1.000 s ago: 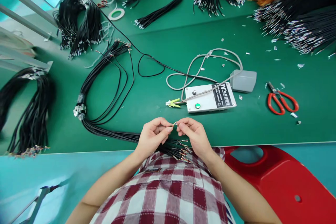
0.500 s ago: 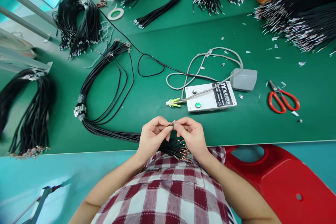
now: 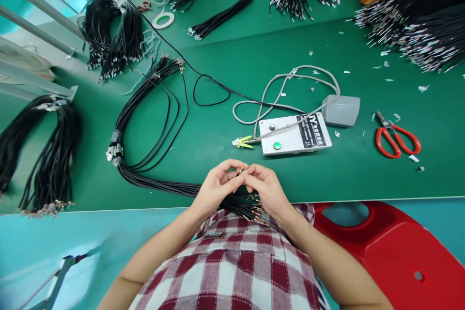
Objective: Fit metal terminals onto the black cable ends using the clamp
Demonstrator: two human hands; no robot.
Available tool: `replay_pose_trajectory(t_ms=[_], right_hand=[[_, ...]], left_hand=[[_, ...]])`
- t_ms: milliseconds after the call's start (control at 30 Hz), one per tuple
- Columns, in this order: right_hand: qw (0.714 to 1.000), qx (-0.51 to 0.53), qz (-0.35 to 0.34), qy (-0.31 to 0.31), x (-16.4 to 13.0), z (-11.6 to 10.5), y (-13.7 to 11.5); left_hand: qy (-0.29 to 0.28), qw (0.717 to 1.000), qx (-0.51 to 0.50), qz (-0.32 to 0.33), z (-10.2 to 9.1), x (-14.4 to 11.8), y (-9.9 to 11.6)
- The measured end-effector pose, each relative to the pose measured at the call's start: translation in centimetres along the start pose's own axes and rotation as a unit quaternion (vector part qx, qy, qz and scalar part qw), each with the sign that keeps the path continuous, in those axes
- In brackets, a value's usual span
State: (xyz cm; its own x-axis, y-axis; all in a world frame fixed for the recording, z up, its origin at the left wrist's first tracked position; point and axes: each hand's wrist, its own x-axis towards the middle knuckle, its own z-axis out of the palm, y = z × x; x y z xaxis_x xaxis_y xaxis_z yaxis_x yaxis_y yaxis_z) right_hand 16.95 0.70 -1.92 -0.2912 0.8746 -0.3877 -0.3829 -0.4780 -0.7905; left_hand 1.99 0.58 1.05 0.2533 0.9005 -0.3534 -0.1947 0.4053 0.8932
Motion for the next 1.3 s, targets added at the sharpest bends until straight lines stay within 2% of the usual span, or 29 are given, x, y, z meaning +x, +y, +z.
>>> replay_pose_trajectory(t_ms=[167,333,467,567,700,833,1133,1167,1233,1300], right_hand=[[0.999,-0.037,-0.013,0.001,-0.3,-0.6,-0.2],[0.985,-0.145,-0.087,-0.035,-0.4,-0.7,-1.3],[0.932,-0.298,-0.205,-0.028,-0.3,-1.2,-2.1],[0.894,-0.366,-0.249,-0.065,-0.2,-1.9,-2.4],[0.874,-0.403,-0.258,-0.088,-0.1,-2.6,-2.7],[0.867,-0.419,-0.253,-0.093,0.0,-3.0,-2.8],[0.849,-0.461,-0.24,-0.093,-0.1,-3.2,-3.5],[0.845,-0.467,-0.242,-0.094,-0.1,-3.3,-3.6],[0.834,-0.484,-0.249,-0.092,0.0,-3.7,-3.5],[0.818,-0.51,-0.255,-0.08,0.1,-4.2,-3.3]], left_hand=[[-0.009,1.0,-0.013,-0.006,0.3,0.6,0.6],[-0.006,0.998,-0.054,-0.017,0.2,0.9,0.3],[-0.01,0.998,-0.065,-0.011,0.1,0.7,-0.3],[-0.001,0.999,-0.048,-0.001,0.2,0.6,-1.1],[0.033,0.998,0.034,0.041,0.5,0.2,-2.2],[0.028,0.991,0.113,0.071,0.6,0.0,-2.6],[-0.002,0.997,0.072,0.021,0.1,0.6,-2.4],[0.003,0.995,0.097,0.031,0.1,0.6,-2.5],[0.028,0.976,0.19,0.099,0.1,0.8,-2.8],[0.054,0.932,0.295,0.201,0.1,1.1,-3.1]])
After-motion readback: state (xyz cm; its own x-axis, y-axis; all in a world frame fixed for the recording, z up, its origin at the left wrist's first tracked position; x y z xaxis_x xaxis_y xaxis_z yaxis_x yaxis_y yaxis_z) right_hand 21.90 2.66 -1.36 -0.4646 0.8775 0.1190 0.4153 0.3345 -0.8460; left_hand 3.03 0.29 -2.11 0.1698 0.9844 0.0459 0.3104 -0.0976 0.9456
